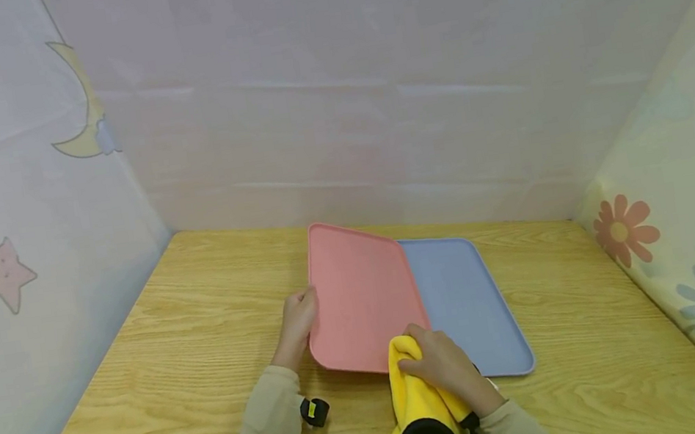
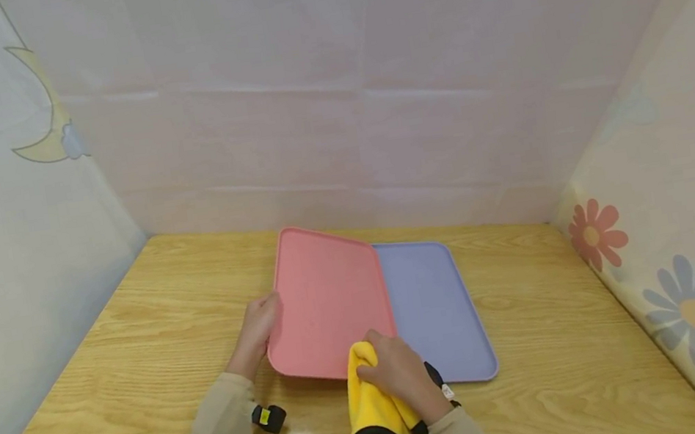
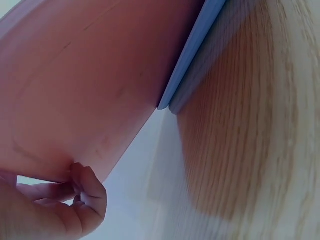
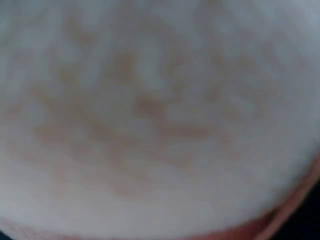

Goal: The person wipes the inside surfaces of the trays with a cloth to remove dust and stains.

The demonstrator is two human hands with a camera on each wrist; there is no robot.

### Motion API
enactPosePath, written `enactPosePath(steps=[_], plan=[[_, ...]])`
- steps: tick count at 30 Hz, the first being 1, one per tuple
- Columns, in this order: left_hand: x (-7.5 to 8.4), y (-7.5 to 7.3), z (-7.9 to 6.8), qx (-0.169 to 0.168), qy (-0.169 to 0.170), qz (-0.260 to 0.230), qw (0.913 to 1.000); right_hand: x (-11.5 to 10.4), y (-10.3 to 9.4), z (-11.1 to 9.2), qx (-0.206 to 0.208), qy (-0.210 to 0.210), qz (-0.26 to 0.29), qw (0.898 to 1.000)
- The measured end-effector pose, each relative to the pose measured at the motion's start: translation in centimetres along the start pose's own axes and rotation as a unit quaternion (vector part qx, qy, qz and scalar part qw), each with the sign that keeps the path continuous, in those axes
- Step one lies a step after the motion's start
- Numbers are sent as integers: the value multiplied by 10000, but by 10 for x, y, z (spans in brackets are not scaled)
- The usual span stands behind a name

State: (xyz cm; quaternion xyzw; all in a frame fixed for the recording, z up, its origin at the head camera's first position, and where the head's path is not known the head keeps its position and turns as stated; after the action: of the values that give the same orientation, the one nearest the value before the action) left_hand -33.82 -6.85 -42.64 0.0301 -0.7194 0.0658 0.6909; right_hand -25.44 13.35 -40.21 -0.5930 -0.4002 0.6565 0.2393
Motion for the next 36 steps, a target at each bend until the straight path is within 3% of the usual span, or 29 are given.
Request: enactPosePath(steps=[7,23,36], plan=[[2,1,0,-73,86,263,9996,0,0,1,-34,-19,-27,10000],[1,6,-2,-164,28,-44,9999,0,2,0,-69,25,-41,10000],[-1,12,-1,-376,22,32,9993,0,4,0,-61,13,-59,10000]])
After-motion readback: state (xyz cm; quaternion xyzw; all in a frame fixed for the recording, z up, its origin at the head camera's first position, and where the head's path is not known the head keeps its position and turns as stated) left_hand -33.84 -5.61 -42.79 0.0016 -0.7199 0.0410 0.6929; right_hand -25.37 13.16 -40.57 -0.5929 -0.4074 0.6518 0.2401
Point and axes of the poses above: each hand's wrist, its own z-axis towards the middle knuckle, its own y-axis out of the palm, x = y × z, the point moved 10 cm from there along z, towards the middle knuckle, and after that the axes turned 2 degrees about y, right-handed, at the moved point
